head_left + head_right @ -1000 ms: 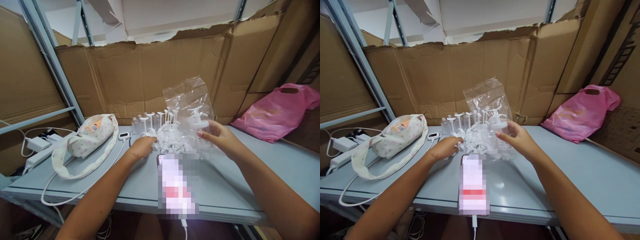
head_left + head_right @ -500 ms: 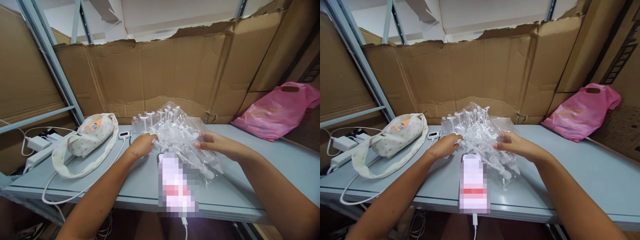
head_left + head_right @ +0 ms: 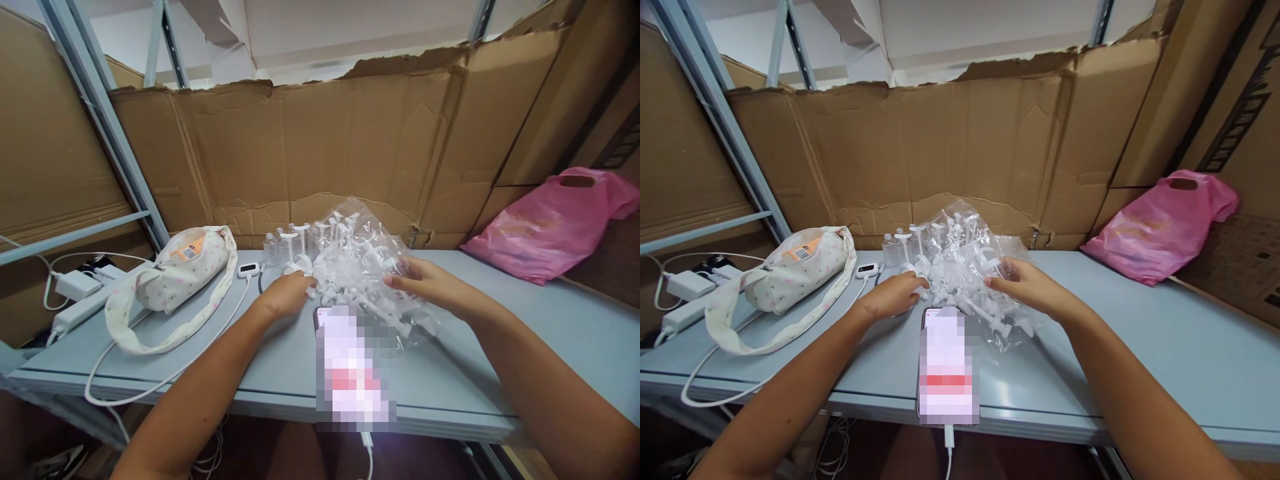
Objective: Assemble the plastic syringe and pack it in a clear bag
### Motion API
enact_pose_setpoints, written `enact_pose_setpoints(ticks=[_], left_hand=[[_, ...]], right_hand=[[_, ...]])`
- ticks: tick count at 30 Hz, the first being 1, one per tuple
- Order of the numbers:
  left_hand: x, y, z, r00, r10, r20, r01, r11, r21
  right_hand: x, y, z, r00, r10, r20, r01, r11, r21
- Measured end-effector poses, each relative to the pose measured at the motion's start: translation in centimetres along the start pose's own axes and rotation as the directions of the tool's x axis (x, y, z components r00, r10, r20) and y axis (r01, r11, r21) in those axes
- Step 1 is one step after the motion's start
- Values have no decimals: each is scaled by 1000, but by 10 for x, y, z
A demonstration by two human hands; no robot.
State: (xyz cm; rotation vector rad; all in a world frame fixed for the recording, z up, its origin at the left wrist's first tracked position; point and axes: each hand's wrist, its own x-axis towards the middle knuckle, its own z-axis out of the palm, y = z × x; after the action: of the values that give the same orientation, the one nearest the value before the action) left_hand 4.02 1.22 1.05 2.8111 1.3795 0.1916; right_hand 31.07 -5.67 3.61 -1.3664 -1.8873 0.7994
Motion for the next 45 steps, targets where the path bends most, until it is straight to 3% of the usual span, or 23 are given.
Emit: enact_pose_setpoints(ticks=[3,6,9,12,14,15,20,23,26,30,31,32,34,36,37,39,41,45], left_hand=[[-2,3,-7,997,7,-72,-10,999,-40],[-4,10,-17,958,-7,-288,-27,993,-116],[-6,17,-25,825,-47,-563,-73,979,-189],[-6,19,-28,699,-75,-711,-148,958,-247],[-5,17,-28,675,-89,-732,-185,940,-285],[-4,16,-27,685,-87,-723,-199,932,-301],[-4,16,-24,828,-82,-555,-233,850,-473],[-7,21,-26,851,-146,-505,-233,757,-611],[-9,25,-30,818,-162,-552,-287,717,-636],[-6,22,-29,678,-250,-691,-245,809,-534],[-5,21,-28,671,-292,-682,-221,799,-559],[-4,20,-27,697,-338,-632,-209,747,-631],[-2,20,-24,834,-374,-405,-177,514,-839],[-2,23,-20,959,-251,-128,-73,218,-973],[-2,26,-18,986,-163,-35,-19,103,-994],[-3,33,-16,999,-28,31,30,-43,-999],[-5,39,-14,1000,6,-8,-7,-114,-994],[-4,43,-12,987,-53,-149,-153,-88,-984]], right_hand=[[-1,-2,1,1000,9,27,-7,998,-56],[0,-3,2,1000,17,12,-15,995,-102],[1,-1,4,1000,9,-4,-10,993,-119],[0,1,6,997,25,79,-14,990,-139],[-1,2,7,986,2,169,21,991,-132],[-1,2,7,978,-17,210,44,991,-125],[-3,-1,8,956,-52,290,87,990,-110],[-3,-2,9,961,-56,271,74,996,-55],[-2,-3,10,984,-43,175,51,998,-47],[-1,-4,10,999,-4,-49,0,998,-63],[-1,-4,9,996,-5,-93,1,999,-42],[-1,-4,9,993,-12,-120,10,1000,-14],[-2,-5,9,992,-34,-123,40,998,47],[-3,-7,11,996,-54,-77,61,993,97],[-4,-8,12,997,-63,-51,69,991,119],[-4,-8,14,997,-76,-22,79,985,156],[-4,-6,15,997,-78,-25,81,980,180],[-1,-2,15,996,-59,-61,70,977,199]])
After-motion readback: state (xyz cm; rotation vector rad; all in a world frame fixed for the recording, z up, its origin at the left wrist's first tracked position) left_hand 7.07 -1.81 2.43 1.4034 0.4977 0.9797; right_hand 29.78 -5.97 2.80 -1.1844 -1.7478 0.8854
